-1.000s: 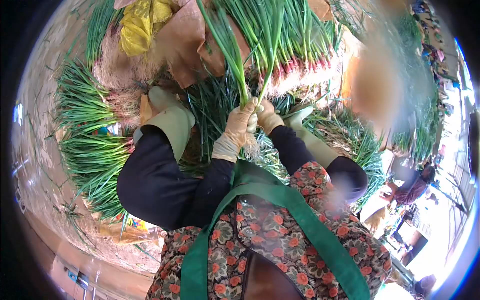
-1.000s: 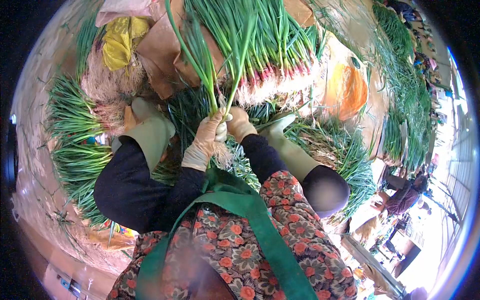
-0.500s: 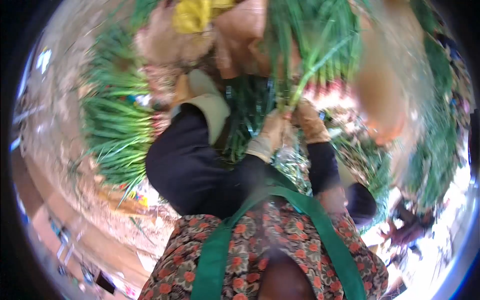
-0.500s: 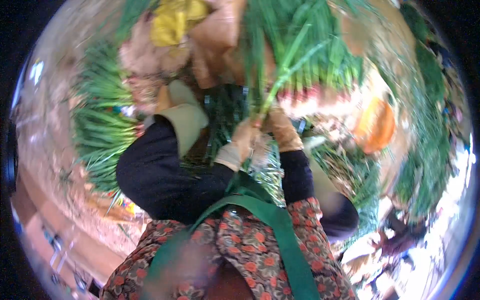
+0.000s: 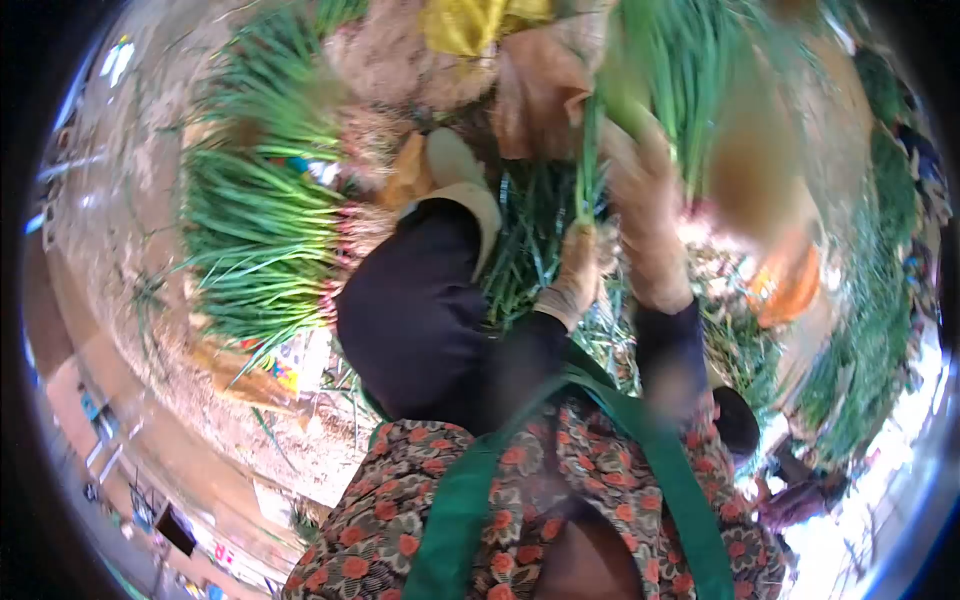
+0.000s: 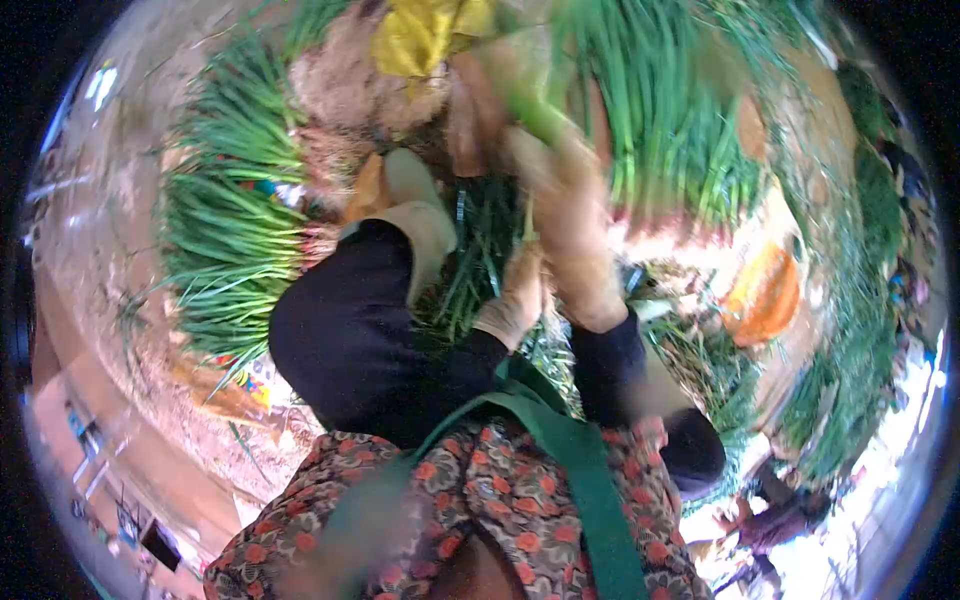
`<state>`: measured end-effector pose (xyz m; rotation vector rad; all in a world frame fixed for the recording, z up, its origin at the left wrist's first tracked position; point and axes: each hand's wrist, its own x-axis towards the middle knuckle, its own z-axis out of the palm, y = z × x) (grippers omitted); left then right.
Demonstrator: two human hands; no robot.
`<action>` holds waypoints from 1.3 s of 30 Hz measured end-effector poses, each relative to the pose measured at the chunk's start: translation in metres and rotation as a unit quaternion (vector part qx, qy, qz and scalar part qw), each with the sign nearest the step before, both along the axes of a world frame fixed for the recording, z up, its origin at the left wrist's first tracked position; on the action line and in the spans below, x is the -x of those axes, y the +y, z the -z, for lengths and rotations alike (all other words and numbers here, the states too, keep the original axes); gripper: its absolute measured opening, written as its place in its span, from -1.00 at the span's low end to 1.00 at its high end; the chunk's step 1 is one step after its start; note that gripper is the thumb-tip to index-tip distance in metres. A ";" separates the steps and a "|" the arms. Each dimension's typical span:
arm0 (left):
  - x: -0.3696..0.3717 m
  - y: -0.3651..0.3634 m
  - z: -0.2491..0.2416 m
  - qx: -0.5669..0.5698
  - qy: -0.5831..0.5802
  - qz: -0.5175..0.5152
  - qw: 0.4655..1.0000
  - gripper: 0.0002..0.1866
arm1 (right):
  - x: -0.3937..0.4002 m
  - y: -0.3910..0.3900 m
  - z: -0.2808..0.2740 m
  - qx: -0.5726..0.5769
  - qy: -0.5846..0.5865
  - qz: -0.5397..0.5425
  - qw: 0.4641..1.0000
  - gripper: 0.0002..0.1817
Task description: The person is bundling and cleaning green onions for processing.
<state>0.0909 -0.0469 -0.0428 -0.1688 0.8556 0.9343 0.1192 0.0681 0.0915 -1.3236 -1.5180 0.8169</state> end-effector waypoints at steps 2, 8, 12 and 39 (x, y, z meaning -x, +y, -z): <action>0.004 -0.004 0.015 -0.039 -0.024 0.022 0.999 -0.76 | 0.045 0.036 -0.032 -0.013 -0.084 -0.067 0.994 -0.56; 0.010 0.008 0.007 0.030 -0.034 0.027 0.999 -0.76 | -0.036 0.068 -0.008 -0.119 -0.305 -0.031 0.944 -0.64; 0.009 0.006 0.007 0.017 -0.036 0.083 0.996 -0.71 | -0.130 -0.029 0.141 -0.081 -0.545 -0.188 0.813 -0.66; -0.015 0.014 -0.001 -0.144 0.099 0.144 0.974 -0.77 | -0.211 -0.116 0.185 0.013 -0.545 -0.021 0.838 -0.76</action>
